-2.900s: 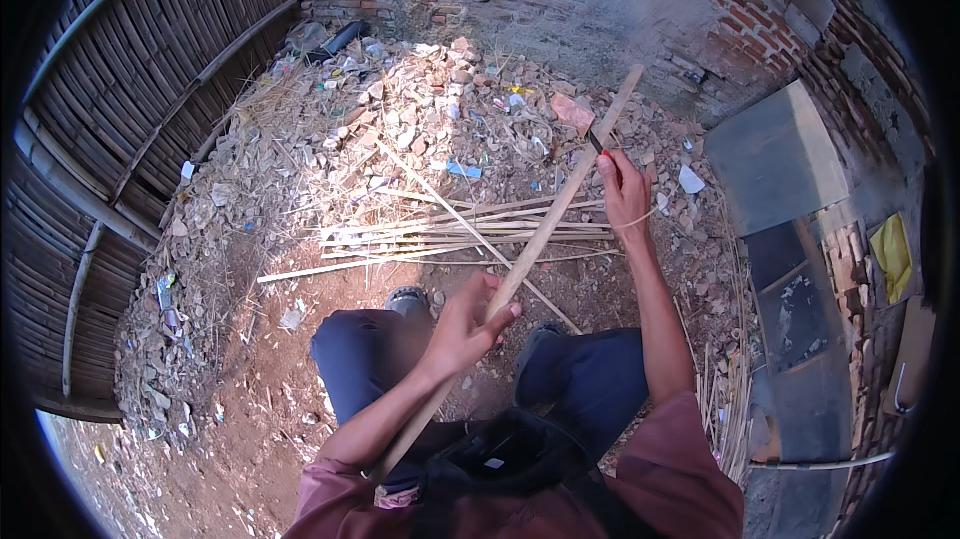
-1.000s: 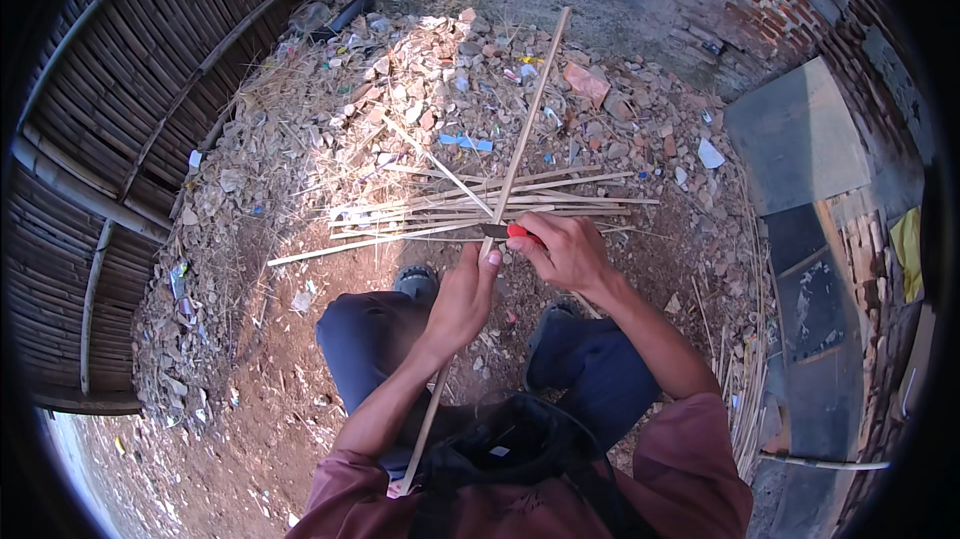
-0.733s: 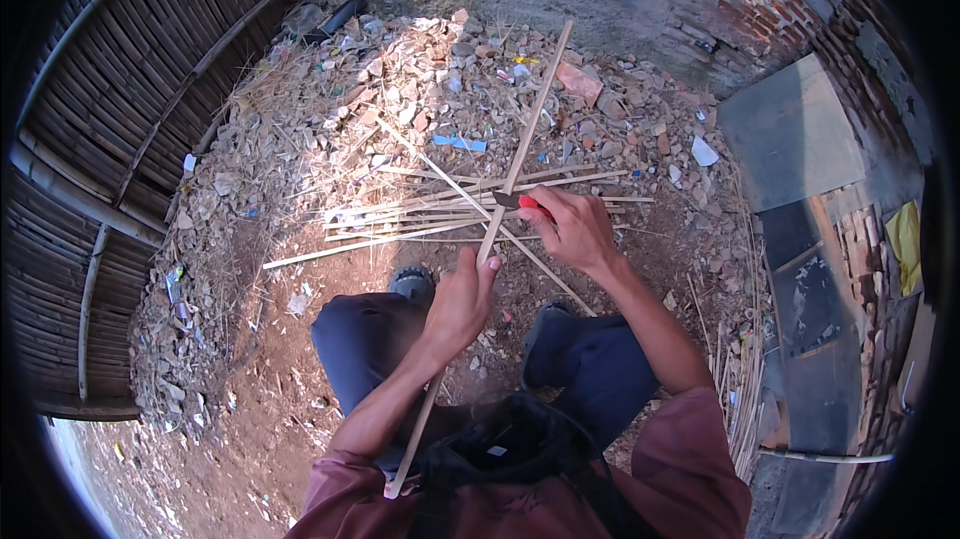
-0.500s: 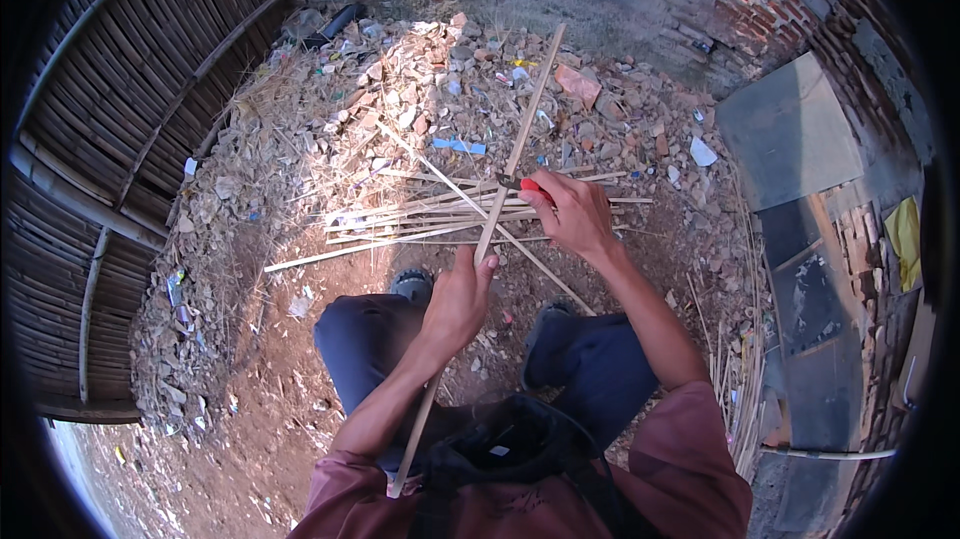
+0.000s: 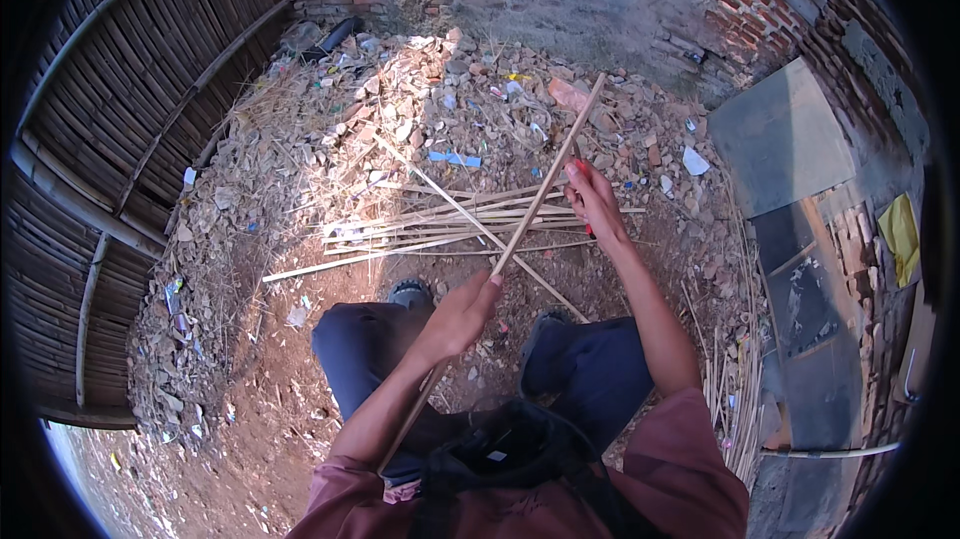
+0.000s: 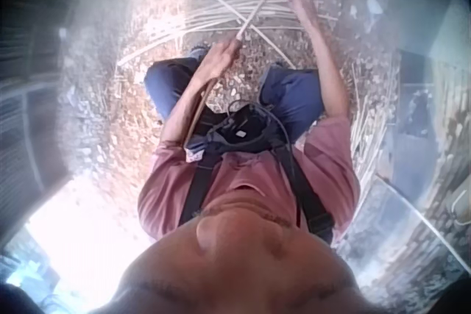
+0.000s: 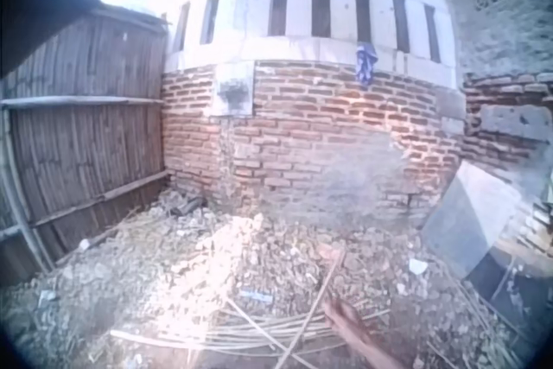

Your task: The person shaves a bamboo strip using a small utility knife, removing thin layers of wood from the surface and edges. The person handles the bamboo strip by hand, rotating and repositioning it while applying the blade to different sections over a pile of wood shavings.

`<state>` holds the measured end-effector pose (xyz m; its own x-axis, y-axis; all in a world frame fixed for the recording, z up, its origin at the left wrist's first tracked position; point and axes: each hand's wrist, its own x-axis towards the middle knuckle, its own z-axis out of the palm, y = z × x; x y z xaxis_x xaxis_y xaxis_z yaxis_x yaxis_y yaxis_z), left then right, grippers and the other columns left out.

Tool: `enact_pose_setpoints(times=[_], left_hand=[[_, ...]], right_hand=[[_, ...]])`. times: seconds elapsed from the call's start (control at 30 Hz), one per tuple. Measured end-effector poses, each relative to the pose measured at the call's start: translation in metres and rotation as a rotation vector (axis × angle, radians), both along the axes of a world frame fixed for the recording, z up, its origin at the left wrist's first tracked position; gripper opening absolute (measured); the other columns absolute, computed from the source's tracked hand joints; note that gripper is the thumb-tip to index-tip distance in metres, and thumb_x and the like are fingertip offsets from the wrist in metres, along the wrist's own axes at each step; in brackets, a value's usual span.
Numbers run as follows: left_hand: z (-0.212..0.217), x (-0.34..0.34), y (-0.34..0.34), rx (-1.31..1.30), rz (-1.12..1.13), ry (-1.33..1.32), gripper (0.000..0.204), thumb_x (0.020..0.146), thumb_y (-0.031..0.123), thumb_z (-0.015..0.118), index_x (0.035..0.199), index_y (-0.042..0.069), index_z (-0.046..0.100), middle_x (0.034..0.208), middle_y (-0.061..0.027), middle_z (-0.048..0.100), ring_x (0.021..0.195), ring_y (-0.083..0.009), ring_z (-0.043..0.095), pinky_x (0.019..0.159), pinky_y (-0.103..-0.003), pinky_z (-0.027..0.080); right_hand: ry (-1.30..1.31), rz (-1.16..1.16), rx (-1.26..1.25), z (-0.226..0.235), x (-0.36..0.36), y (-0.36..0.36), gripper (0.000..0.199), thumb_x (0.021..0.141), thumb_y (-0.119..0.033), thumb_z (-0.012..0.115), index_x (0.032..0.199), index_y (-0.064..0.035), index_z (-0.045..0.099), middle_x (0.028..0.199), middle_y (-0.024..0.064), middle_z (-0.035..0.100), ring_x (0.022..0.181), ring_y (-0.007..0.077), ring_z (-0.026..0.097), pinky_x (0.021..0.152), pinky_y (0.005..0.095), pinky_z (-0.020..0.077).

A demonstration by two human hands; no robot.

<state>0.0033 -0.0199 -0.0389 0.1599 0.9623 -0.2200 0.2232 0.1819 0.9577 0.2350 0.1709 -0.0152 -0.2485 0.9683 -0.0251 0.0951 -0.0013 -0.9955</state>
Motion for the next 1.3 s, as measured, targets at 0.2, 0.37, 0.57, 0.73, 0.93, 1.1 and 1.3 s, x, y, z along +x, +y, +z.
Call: enact_pose_setpoints(times=[0.2,0.37,0.57,0.73,0.93,1.1,1.3], left_hand=[[0.010,0.001,0.009,-0.171,-0.120,-0.239,0.049,0.115,0.045,0.038,0.100,0.001,0.056,0.073,-0.0040,0.056,0.057,-0.0152,0.062,0.053,-0.030,0.055],[0.005,0.008,0.010,-0.036,0.005,-0.262,0.051,0.116,0.047,0.037,0.127,0.000,0.055,0.088,-0.0078,0.064,0.065,-0.0167,0.068,0.060,-0.030,0.059],[0.024,0.004,0.016,-0.141,-0.039,-0.498,0.055,0.117,0.050,0.029,0.126,0.002,0.055,0.086,-0.0057,0.061,0.062,-0.0164,0.063,0.060,-0.030,0.055],[0.015,0.001,0.014,-0.222,-0.013,-0.661,0.062,0.116,0.055,0.019,0.112,0.006,0.056,0.072,-0.0025,0.050,0.053,-0.0149,0.050,0.052,-0.031,0.049],[0.012,0.000,0.019,-0.362,-0.126,-0.591,0.061,0.115,0.055,0.022,0.112,0.006,0.056,0.073,-0.0053,0.056,0.060,-0.0187,0.063,0.060,-0.032,0.055],[0.028,0.017,0.017,-0.322,0.055,-0.731,0.060,0.115,0.055,0.022,0.116,0.006,0.056,0.081,-0.0061,0.060,0.063,-0.0191,0.066,0.057,-0.032,0.055],[0.016,0.004,0.013,-0.222,-0.041,-0.649,0.058,0.114,0.059,0.024,0.116,0.008,0.052,0.088,-0.0042,0.059,0.059,-0.0138,0.058,0.048,-0.026,0.042]], right_hand=[[0.035,-0.005,0.086,-0.010,0.001,0.003,0.039,0.103,-0.035,0.073,0.126,-0.0038,0.069,0.096,-0.0033,0.068,0.079,0.0034,0.056,0.071,0.0232,0.0432],[-0.001,0.104,-0.035,0.000,-0.007,-0.009,0.037,0.100,-0.031,0.077,0.121,-0.0016,0.070,0.100,0.0026,0.073,0.083,0.0084,0.062,0.076,0.0260,0.0489],[-0.027,0.242,0.163,0.007,-0.029,-0.030,0.028,0.101,-0.021,0.074,0.117,0.0021,0.070,0.102,0.0091,0.076,0.097,0.0162,0.073,0.091,0.0331,0.0584],[0.061,0.278,0.109,0.011,-0.023,-0.028,0.031,0.102,-0.025,0.073,0.119,0.0010,0.069,0.093,0.0055,0.073,0.083,0.0120,0.069,0.075,0.0274,0.0541],[0.135,0.218,-0.038,0.009,-0.017,-0.028,0.031,0.102,-0.027,0.073,0.119,-0.0017,0.069,0.069,-0.0099,0.049,0.056,0.0009,0.038,0.050,0.0236,0.0271],[0.105,0.298,-0.049,0.017,-0.019,-0.034,0.032,0.101,-0.026,0.074,0.119,0.0002,0.070,0.073,-0.0074,0.054,0.061,0.0023,0.045,0.055,0.0238,0.0341],[-0.151,0.336,0.190,0.005,-0.013,-0.032,0.040,0.102,-0.030,0.073,0.121,0.0042,0.070,0.089,0.0027,0.072,0.082,0.0082,0.064,0.073,0.0301,0.0491]])
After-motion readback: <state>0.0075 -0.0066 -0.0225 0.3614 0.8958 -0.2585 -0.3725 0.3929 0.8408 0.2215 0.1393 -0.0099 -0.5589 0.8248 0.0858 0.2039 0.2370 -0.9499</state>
